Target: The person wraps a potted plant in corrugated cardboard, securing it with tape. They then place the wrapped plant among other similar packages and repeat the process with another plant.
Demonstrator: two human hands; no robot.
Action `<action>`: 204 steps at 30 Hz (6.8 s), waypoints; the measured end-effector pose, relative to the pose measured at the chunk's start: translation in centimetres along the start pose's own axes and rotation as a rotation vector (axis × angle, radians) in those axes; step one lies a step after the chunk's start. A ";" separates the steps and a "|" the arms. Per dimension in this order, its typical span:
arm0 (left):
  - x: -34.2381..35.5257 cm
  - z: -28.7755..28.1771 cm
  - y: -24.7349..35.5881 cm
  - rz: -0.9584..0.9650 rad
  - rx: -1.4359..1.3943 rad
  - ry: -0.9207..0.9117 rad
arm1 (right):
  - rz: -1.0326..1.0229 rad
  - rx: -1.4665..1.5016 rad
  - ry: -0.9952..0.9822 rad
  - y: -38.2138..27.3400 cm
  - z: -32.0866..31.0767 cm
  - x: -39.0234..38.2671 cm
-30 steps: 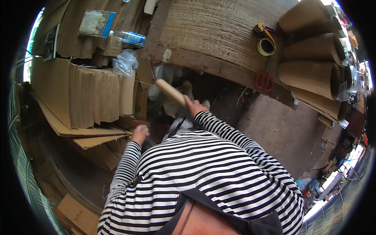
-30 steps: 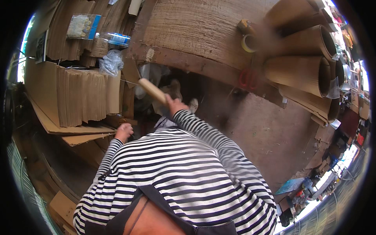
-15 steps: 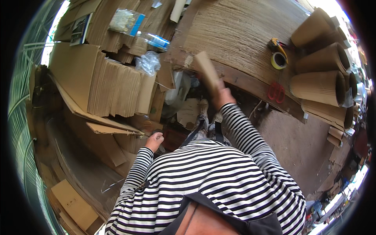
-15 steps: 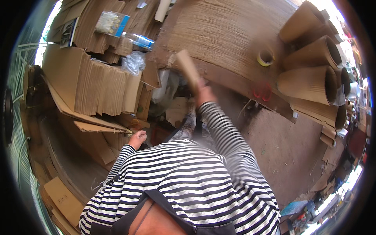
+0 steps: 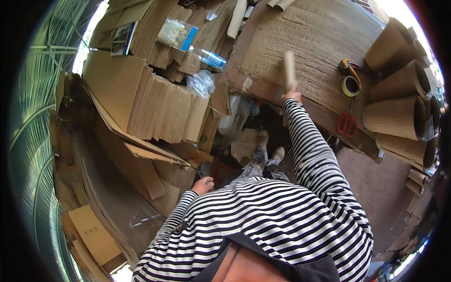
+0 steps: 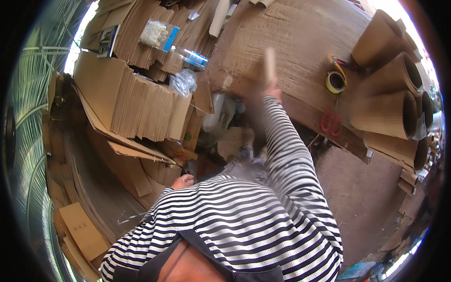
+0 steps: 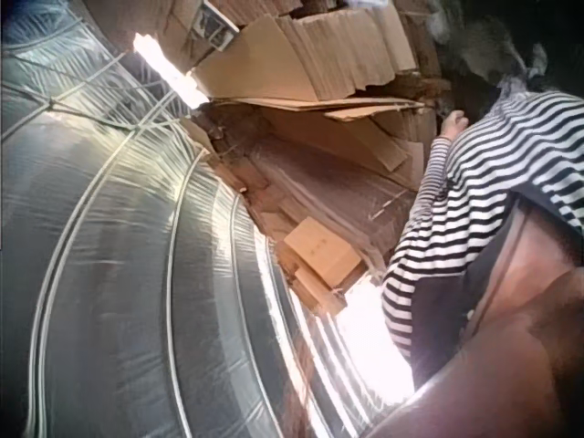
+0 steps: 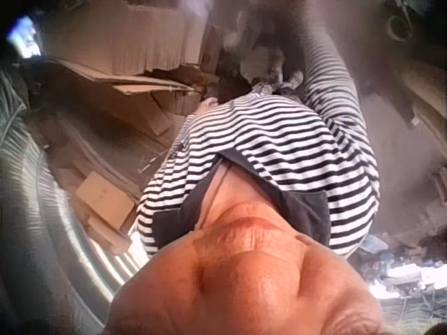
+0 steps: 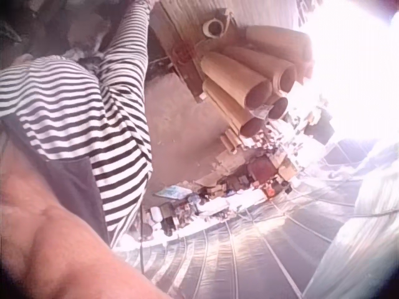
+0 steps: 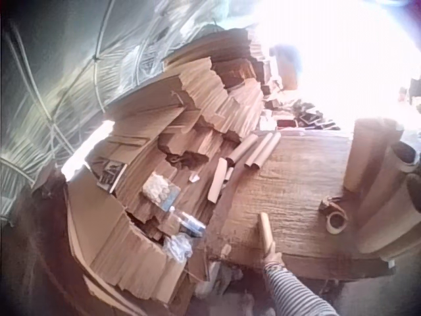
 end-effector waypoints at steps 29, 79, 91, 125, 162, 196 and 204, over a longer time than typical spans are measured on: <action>11.4 -6.5 10.4 0.166 -0.110 -0.151 | -0.662 -0.934 0.112 -0.5 0.3 -3.5; 18.0 -34.4 36.4 0.830 0.464 1.359 | -0.599 -1.220 -0.169 -15.7 -1.4 2.8; 8.0 -34.7 24.6 -0.092 0.502 1.133 | -0.482 -1.356 -0.313 -10.8 -8.8 6.8; 0.2 -22.5 23.7 0.291 0.590 1.310 | -0.532 -1.194 -1.226 -9.1 25.7 -29.1; -3.6 -30.7 23.6 0.530 0.060 0.992 | -2.858 -1.113 -0.730 -5.3 28.0 -34.2; -2.3 -29.1 19.2 0.404 0.591 1.107 | -2.894 -0.823 -0.861 -2.8 28.9 -34.5; -2.5 -30.9 19.5 0.539 0.752 1.243 | -2.893 -0.779 -0.853 -3.6 31.1 -35.4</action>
Point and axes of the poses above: each hand's wrist, its own x-axis towards the middle knuckle, its own z-axis out of the palm, y = z × x, the point moved 1 cm from there along x, towards the middle knuckle, and after that the axes turned 12 degrees about z, right-handed, at the moved point
